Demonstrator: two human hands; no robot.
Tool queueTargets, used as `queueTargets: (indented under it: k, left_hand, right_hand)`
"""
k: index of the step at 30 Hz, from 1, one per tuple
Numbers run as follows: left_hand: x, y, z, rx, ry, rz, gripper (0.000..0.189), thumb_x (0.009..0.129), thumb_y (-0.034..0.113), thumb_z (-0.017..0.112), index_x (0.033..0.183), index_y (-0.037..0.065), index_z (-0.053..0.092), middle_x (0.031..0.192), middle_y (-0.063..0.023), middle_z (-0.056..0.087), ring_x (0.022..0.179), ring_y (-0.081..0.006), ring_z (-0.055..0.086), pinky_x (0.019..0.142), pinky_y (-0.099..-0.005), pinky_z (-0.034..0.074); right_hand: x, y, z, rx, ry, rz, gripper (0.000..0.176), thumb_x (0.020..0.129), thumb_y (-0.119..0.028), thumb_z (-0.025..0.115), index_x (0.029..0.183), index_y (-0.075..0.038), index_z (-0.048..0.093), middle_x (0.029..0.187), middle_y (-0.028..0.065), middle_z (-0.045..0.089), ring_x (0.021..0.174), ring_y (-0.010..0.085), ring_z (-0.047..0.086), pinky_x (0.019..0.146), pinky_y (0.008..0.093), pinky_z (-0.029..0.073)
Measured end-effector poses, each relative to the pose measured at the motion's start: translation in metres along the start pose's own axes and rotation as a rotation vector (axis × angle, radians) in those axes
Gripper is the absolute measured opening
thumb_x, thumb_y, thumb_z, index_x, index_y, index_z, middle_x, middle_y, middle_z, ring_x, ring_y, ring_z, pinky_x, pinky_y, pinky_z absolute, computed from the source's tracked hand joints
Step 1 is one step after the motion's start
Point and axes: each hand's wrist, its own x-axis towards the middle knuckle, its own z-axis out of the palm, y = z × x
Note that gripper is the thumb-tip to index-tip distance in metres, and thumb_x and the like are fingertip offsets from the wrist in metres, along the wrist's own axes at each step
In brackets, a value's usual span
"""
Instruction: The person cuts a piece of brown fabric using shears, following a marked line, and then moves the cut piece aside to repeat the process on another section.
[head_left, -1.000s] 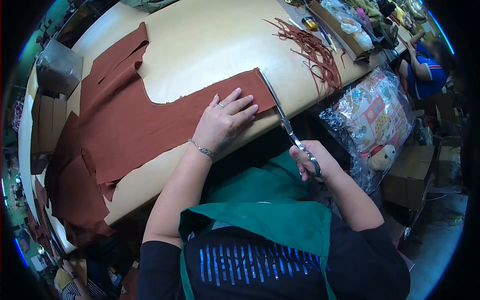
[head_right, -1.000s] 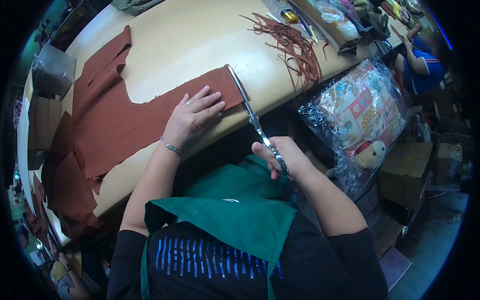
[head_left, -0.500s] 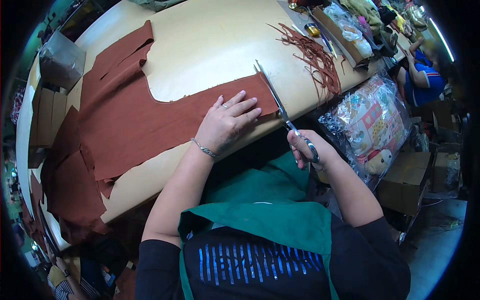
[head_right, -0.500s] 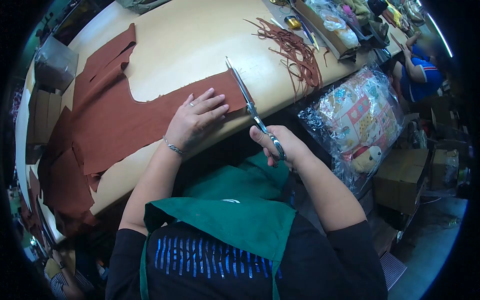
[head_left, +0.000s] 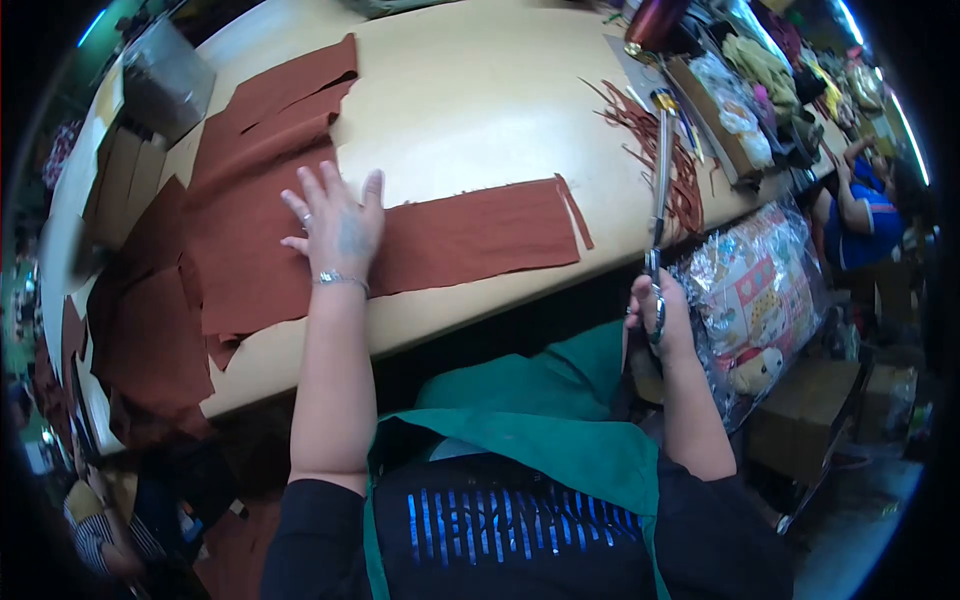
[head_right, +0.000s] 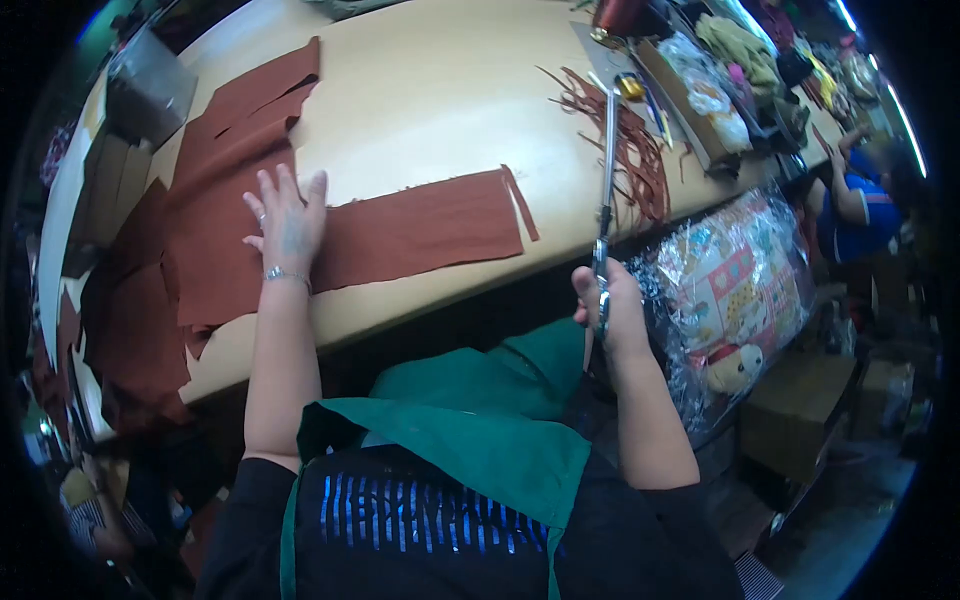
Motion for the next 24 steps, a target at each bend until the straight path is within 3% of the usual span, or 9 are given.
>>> queueTargets:
  k: [4,6,10,12,13,16,18,22,24]
  left_hand:
    - [0.027,-0.002,0.02,0.155,-0.09,-0.006,0.081,0.077,0.06,0.039,0.135,0.008,0.018,0.142,-0.0119,0.01,0.13,-0.0376,0.003,0.092,-0.068,0.009]
    - [0.038,0.015,0.028,0.158,-0.114,0.213,0.082,0.076,0.061,0.04,0.135,0.009,0.019,0.142,-0.01,0.013,0.129,-0.0364,0.007,0.093,-0.0665,0.01]
    - [0.082,0.033,0.021,0.13,-0.309,0.778,0.078,0.074,0.062,0.044,0.133,0.015,0.025,0.138,-0.0117,0.023,0.125,-0.0343,0.023,0.096,-0.059,0.018]
    - [0.106,0.031,0.006,0.224,-0.355,0.84,0.076,0.073,0.063,0.043,0.131,0.016,0.032,0.131,-0.0148,0.033,0.117,-0.0335,0.036,0.093,-0.0528,0.029]
    - [0.122,0.02,0.008,0.237,-0.296,0.818,0.073,0.074,0.064,0.042,0.127,0.014,0.037,0.12,-0.0162,0.044,0.107,-0.0317,0.045,0.086,-0.0458,0.038]
    - [0.144,-0.009,-0.009,0.381,-0.401,0.674,0.067,0.076,0.064,0.039,0.119,0.014,0.046,0.113,-0.015,0.049,0.104,-0.0303,0.048,0.086,-0.0471,0.037]
    - [0.138,-0.035,-0.019,0.384,-0.218,0.546,0.061,0.078,0.061,0.04,0.115,0.013,0.049,0.111,-0.0149,0.05,0.104,-0.03,0.048,0.086,-0.0486,0.036]
    - [0.149,-0.101,-0.004,0.106,0.422,0.211,0.062,0.076,0.06,0.044,0.118,0.014,0.046,0.128,-0.0128,0.037,0.12,-0.032,0.032,0.092,-0.0645,0.019]
    - [0.155,-0.109,-0.003,0.075,0.203,0.129,0.066,0.075,0.062,0.043,0.12,0.015,0.044,0.131,-0.0127,0.034,0.124,-0.0329,0.026,0.093,-0.0656,0.015]
  right_hand:
    - [0.003,0.009,-0.014,-0.156,-0.07,-0.092,0.046,0.074,-0.048,0.061,0.075,-0.004,0.047,0.059,0.0003,0.048,0.044,0.0066,0.047,0.04,0.0198,0.038]
    - [-0.014,-0.005,-0.006,-0.198,-0.069,-0.028,0.013,0.077,-0.007,0.058,0.071,-0.004,0.046,0.06,0.0017,0.051,0.045,0.0073,0.048,0.041,0.0205,0.039]
    - [-0.042,0.02,-0.001,-0.224,-0.329,0.084,0.017,0.073,-0.012,0.064,0.071,-0.005,0.049,0.06,0.0017,0.053,0.046,0.0079,0.05,0.042,0.0217,0.04]
    - [-0.057,0.028,0.002,-0.026,-0.56,0.16,0.023,0.078,-0.024,0.061,0.072,-0.004,0.049,0.059,0.0,0.051,0.047,0.0083,0.051,0.043,0.0222,0.04]
    - [-0.063,0.028,0.006,-0.012,-0.593,0.187,0.025,0.079,-0.025,0.059,0.072,-0.004,0.049,0.059,0.0006,0.051,0.047,0.0089,0.051,0.042,0.0225,0.041]
    - [-0.062,0.023,0.012,0.244,-0.521,0.42,0.028,0.082,-0.03,0.056,0.073,-0.003,0.049,0.057,0.0024,0.05,0.045,0.0108,0.05,0.041,0.0234,0.042]
    - [-0.051,0.033,0.004,0.458,-0.513,0.538,0.032,0.084,-0.034,0.051,0.074,-0.004,0.048,0.056,0.0045,0.048,0.042,0.0134,0.047,0.04,0.0245,0.043]
    - [-0.025,0.033,-0.009,0.384,-0.239,0.334,0.047,0.081,-0.052,0.046,0.072,-0.006,0.045,0.054,0.0023,0.046,0.041,0.0127,0.046,0.038,0.023,0.039]
    - [-0.015,0.024,-0.015,0.232,-0.153,0.211,0.053,0.078,-0.059,0.046,0.073,-0.006,0.044,0.053,0.0009,0.045,0.041,0.0108,0.046,0.038,0.0223,0.038]
